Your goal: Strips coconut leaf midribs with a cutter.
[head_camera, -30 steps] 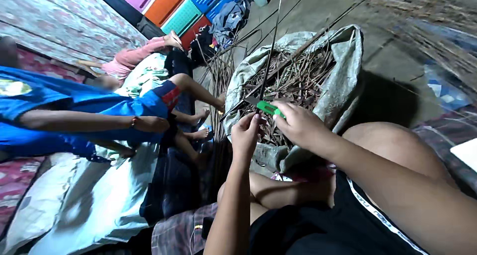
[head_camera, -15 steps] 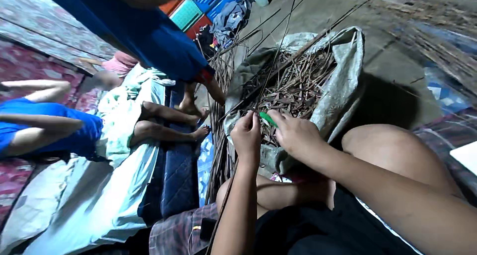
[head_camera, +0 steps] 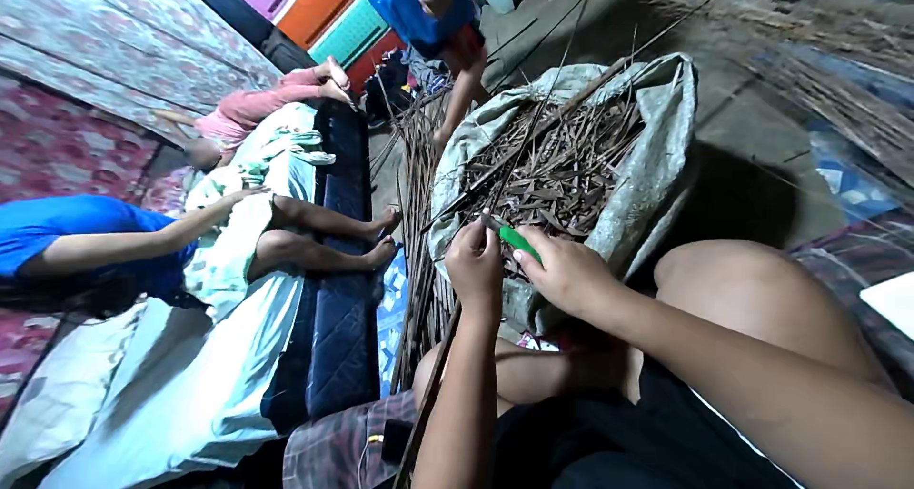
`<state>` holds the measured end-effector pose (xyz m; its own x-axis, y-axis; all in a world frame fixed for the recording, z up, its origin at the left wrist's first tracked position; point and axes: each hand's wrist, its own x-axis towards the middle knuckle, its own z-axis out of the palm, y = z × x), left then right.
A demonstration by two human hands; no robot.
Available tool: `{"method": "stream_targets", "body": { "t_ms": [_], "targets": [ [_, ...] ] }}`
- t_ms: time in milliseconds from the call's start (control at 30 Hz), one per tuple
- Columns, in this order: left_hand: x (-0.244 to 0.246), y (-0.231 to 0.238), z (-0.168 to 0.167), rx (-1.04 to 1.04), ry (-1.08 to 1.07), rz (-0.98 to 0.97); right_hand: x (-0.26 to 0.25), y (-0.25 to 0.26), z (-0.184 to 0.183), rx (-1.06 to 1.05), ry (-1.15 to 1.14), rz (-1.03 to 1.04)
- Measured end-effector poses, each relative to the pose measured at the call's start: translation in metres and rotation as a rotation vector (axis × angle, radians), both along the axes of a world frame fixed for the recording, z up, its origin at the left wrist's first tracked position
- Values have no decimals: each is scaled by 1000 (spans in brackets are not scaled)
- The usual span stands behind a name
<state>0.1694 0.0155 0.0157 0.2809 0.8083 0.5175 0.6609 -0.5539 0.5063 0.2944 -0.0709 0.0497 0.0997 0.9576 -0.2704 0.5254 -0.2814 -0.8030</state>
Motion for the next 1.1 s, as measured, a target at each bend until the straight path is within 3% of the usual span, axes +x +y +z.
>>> {"method": "stream_targets", "body": {
  "t_ms": [200, 733, 1100],
  "targets": [
    [-1, 0, -6, 90, -9, -5, -4, 1, -4, 52, 53, -87],
    [-7, 0, -9, 104, -2, 12, -10, 11, -12, 48, 44, -50],
    [-10, 1, -9, 81, -27, -10, -1, 10, -13, -16, 269, -39]
  ]
}}
